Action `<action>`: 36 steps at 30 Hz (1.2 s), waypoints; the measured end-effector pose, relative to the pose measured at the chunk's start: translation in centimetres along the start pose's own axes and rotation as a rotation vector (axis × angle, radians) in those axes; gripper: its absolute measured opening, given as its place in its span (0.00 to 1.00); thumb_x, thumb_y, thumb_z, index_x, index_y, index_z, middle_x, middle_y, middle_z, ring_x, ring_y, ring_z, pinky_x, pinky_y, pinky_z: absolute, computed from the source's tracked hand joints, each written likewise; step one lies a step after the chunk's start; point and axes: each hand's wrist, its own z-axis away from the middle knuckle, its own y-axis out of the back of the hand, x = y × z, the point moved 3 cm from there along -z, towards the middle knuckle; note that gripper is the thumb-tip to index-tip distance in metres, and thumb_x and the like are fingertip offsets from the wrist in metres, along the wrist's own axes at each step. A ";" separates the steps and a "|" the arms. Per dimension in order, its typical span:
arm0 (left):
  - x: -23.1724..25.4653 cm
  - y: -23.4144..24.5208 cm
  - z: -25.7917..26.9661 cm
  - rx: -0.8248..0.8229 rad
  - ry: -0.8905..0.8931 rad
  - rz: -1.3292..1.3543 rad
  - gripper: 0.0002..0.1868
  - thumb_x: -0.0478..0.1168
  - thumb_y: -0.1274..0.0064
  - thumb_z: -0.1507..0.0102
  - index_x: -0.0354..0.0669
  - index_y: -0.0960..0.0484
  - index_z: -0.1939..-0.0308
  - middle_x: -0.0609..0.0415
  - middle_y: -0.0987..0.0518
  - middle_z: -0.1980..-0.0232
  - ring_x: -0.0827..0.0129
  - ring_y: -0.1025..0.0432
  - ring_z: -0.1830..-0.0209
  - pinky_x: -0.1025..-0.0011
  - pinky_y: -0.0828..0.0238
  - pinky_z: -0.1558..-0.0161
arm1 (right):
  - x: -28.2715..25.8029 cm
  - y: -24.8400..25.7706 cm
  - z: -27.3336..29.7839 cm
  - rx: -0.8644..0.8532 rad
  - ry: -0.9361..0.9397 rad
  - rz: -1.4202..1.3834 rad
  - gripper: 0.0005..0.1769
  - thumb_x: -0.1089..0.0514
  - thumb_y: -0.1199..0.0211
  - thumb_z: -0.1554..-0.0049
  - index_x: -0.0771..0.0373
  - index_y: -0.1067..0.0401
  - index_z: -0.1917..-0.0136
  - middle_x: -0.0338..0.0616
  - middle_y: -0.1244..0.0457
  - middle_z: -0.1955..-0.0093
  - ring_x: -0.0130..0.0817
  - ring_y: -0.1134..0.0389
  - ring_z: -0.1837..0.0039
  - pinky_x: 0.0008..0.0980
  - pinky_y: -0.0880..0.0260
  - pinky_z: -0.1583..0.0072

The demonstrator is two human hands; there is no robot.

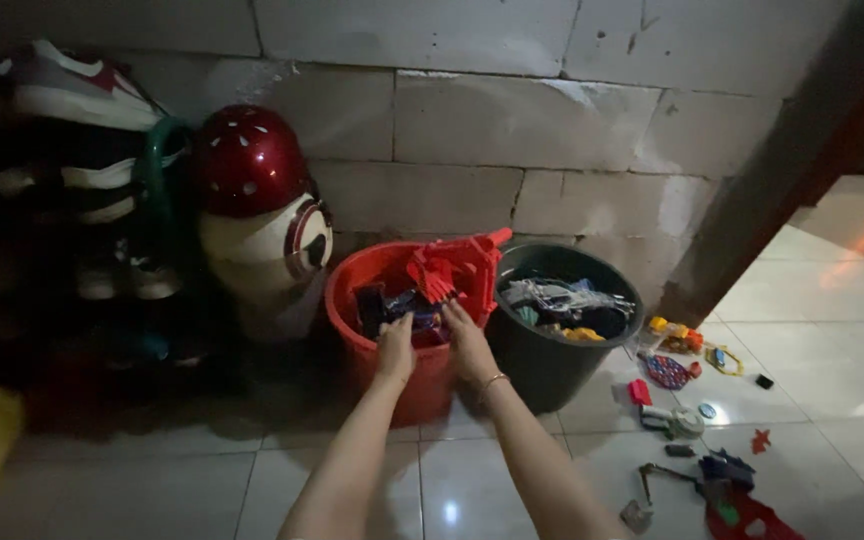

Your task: Picking up various toys from the floor and putting them into buckets.

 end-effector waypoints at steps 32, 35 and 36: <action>-7.2 -7.2 -0.6 -0.170 0.284 -0.097 0.10 0.36 0.49 0.36 0.34 0.18 0.55 0.35 0.19 0.56 0.40 0.24 0.54 0.51 0.26 0.52 | 11.5 -5.8 2.5 -0.283 -0.154 0.256 0.50 0.71 0.43 0.50 0.59 0.54 0.17 0.63 0.60 0.15 0.57 0.54 0.17 0.42 0.47 0.24; -4.7 -6.6 0.2 -0.079 0.240 -0.006 0.20 0.37 0.44 0.38 0.31 0.22 0.44 0.34 0.21 0.49 0.39 0.27 0.49 0.51 0.29 0.48 | 10.1 -3.0 3.9 -0.258 -0.232 0.236 0.51 0.71 0.44 0.52 0.60 0.54 0.17 0.63 0.58 0.16 0.57 0.53 0.18 0.43 0.45 0.24; -3.8 -6.5 0.1 -0.031 0.224 0.003 0.23 0.37 0.43 0.37 0.30 0.24 0.40 0.33 0.23 0.46 0.38 0.29 0.46 0.51 0.31 0.45 | 10.0 -1.9 4.2 -0.241 -0.249 0.241 0.51 0.70 0.44 0.53 0.61 0.53 0.17 0.63 0.57 0.16 0.57 0.52 0.19 0.43 0.45 0.24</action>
